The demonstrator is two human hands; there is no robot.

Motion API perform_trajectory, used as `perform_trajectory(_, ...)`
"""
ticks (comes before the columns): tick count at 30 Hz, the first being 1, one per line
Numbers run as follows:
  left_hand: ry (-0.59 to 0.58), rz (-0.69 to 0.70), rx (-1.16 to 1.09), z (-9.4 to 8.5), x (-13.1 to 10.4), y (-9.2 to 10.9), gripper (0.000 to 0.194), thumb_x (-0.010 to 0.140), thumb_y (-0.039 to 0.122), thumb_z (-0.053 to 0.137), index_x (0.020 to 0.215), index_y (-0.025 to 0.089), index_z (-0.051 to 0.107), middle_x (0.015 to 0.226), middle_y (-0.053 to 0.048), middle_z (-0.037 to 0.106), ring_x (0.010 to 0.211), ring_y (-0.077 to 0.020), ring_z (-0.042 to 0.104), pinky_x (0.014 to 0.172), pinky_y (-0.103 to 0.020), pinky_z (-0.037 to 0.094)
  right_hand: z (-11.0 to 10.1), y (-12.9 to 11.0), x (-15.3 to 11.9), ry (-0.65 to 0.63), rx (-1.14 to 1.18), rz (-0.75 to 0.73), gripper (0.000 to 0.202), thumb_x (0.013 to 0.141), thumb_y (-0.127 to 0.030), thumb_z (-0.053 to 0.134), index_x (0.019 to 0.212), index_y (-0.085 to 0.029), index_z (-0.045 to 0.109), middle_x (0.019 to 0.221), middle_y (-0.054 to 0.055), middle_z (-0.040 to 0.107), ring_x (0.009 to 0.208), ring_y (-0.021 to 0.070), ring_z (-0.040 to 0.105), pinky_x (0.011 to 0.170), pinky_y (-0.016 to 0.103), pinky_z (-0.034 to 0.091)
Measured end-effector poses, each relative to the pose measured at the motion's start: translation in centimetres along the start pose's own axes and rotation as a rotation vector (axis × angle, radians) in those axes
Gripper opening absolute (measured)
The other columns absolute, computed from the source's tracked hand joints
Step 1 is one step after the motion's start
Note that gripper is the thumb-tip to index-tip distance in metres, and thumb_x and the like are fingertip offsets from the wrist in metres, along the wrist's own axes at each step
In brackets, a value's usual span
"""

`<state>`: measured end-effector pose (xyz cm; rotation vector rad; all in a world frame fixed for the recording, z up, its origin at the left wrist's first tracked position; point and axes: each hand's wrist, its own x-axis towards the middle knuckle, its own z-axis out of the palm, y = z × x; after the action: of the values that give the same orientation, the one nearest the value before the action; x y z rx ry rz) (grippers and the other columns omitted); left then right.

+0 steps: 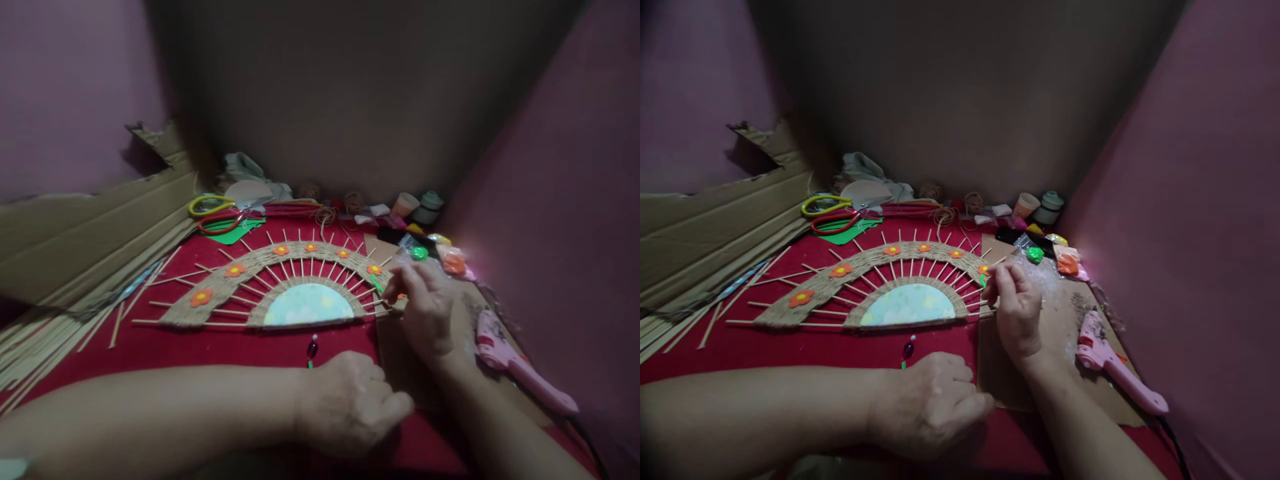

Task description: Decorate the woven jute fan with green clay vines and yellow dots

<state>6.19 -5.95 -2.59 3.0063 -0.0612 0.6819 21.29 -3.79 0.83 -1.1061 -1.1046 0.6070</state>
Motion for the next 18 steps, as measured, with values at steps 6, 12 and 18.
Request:
perform_trajectory(6,-0.002,-0.009,-0.055,0.4,0.0,-0.1,0.005,0.08,0.013,0.05,0.079,0.014,0.055,0.057,-0.001,0.057,0.049,-0.0166,0.049,0.044,-0.033,0.034,-0.1,1.3,-2.4,-0.229,-0.376,-0.208,0.015,0.088,-0.022,0.05,0.08,-0.022,0.061,0.061,-0.004,0.051,0.056,0.0113,0.047,0.057,0.025,0.037)
perform_trajectory(12,0.043,-0.061,-0.077,0.5,0.2,-0.3,0.014,0.087,0.016,0.048,0.073,0.016,0.049,0.058,0.0,0.054,0.049,-0.015,0.043,0.047,-0.031,0.033,-0.3,1.8,-2.2,-0.253,-0.328,-0.13,0.019,0.092,-0.027,0.046,0.08,-0.02,0.059,0.059,-0.004,0.049,0.054,0.0104,0.045,0.055,0.024,0.038)
perform_trajectory(18,0.025,-0.063,-0.101,0.9,0.4,-0.3,0.014,0.082,0.018,0.055,0.072,0.018,0.045,0.061,0.0,0.055,0.052,-0.0145,0.043,0.05,-0.03,0.035,-0.6,2.5,-1.9,-0.201,-0.292,-0.104,0.018,0.091,-0.031,0.048,0.082,-0.02,0.059,0.056,-0.005,0.047,0.05,0.0095,0.043,0.051,0.023,0.037)
